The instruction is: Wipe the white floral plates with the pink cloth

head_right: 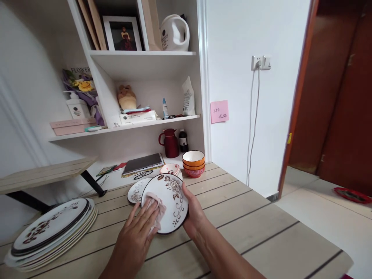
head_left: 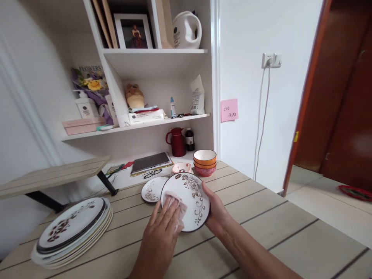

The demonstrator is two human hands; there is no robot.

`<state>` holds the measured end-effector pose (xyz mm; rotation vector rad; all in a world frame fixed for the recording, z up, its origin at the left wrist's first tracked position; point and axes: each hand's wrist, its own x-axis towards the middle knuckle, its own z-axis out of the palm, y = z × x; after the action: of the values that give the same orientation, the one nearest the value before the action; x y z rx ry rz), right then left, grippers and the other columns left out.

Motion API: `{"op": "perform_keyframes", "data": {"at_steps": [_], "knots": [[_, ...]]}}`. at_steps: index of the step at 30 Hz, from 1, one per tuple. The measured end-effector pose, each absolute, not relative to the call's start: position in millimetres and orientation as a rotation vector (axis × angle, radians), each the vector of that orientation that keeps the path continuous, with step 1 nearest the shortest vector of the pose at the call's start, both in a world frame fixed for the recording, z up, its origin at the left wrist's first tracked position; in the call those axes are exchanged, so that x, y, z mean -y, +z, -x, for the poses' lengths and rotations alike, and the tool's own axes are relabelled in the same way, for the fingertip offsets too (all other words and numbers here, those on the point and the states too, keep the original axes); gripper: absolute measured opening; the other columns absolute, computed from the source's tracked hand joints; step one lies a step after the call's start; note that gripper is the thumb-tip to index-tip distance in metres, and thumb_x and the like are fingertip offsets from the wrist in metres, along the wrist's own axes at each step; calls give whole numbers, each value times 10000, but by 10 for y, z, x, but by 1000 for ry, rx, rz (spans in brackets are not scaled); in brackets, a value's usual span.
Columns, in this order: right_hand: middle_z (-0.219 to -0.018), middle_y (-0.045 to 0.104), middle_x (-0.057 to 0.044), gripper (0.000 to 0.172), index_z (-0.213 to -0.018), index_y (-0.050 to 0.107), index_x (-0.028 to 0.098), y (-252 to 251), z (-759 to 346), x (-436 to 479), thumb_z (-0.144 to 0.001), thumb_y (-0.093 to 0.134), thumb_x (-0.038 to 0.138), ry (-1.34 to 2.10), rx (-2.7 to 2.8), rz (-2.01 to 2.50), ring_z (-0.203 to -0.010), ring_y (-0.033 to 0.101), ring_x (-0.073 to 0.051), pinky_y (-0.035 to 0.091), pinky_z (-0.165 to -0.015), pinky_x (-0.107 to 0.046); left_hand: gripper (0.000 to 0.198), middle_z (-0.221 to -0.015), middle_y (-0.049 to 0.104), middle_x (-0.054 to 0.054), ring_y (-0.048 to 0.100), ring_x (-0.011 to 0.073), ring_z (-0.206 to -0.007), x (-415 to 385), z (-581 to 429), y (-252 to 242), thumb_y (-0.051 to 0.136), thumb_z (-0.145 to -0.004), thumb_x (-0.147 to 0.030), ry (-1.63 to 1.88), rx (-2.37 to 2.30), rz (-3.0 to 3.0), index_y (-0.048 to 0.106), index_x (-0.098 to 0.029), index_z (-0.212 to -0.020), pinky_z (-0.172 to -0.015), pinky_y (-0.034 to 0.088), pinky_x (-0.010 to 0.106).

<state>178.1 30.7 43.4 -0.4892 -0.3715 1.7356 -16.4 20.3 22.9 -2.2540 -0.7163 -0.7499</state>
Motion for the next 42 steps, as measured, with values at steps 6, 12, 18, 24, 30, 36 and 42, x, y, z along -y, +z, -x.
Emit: {"op": "perform_keyframes", "data": {"at_steps": [6, 12, 18, 24, 30, 36, 42], "knots": [[-1016, 744, -127, 509, -1169, 626, 93, 383, -1676, -297, -849, 560, 485, 1790, 366, 540, -979, 689, -240, 447, -982, -381, 434, -1383, 535, 98, 425, 240, -1336, -303, 191, 67, 489, -916, -241, -796, 760, 2233, 488, -149, -1341, -1127, 352, 439], [-964, 751, -130, 542, -1123, 648, 98, 238, -1465, -220, -843, 525, 546, 1952, 422, 651, -933, 698, -245, 458, -942, -396, 525, -1439, 469, 110, 374, 247, -1368, -410, 218, -87, 433, -935, -225, -871, 854, 2251, 338, -161, -1447, -1071, 420, 446], [-876, 757, -122, 567, -1087, 665, 87, 171, -1359, -172, -808, 558, 570, 1983, 420, 721, -846, 705, -239, 463, -914, -370, 606, -1511, 366, 83, 286, 258, -1411, -322, 210, -62, 433, -944, -276, -838, 851, 2489, 203, -213, -1501, -1102, 384, 458], [-851, 753, -126, 538, -1029, 673, 65, 192, -1460, -231, -792, 600, 543, 2006, 390, 681, -805, 706, -231, 479, -892, -348, 582, -1482, 415, 43, 343, 231, -1387, -193, 150, 76, 471, -930, -281, -746, 733, 2725, 272, -265, -1477, -1128, 352, 466], [-919, 747, -153, 542, -1050, 659, 51, 300, -1668, -293, -857, 509, 534, 1960, 391, 540, -836, 707, -228, 484, -904, -352, 486, -1429, 490, 24, 392, 200, -1359, -119, 95, 156, 464, -939, -277, -683, 636, 2766, 390, -267, -1420, -1122, 367, 437], [-1017, 746, -105, 445, -1130, 639, 115, 416, -1814, -351, -874, 525, 460, 1719, 369, 493, -931, 700, -231, 466, -966, -385, 479, -1411, 511, 46, 413, 225, -1345, -238, 172, 99, 495, -924, -289, -743, 740, 2446, 438, -223, -1396, -1089, 412, 406], [-1036, 741, -110, 497, -1191, 614, 111, 384, -1722, -308, -851, 560, 470, 1759, 385, 553, -993, 685, -234, 453, -986, -387, 529, -1438, 477, 79, 368, 237, -1373, -338, 234, 17, 479, -926, -285, -790, 816, 2341, 371, -195, -1436, -1124, 344, 428]]}}
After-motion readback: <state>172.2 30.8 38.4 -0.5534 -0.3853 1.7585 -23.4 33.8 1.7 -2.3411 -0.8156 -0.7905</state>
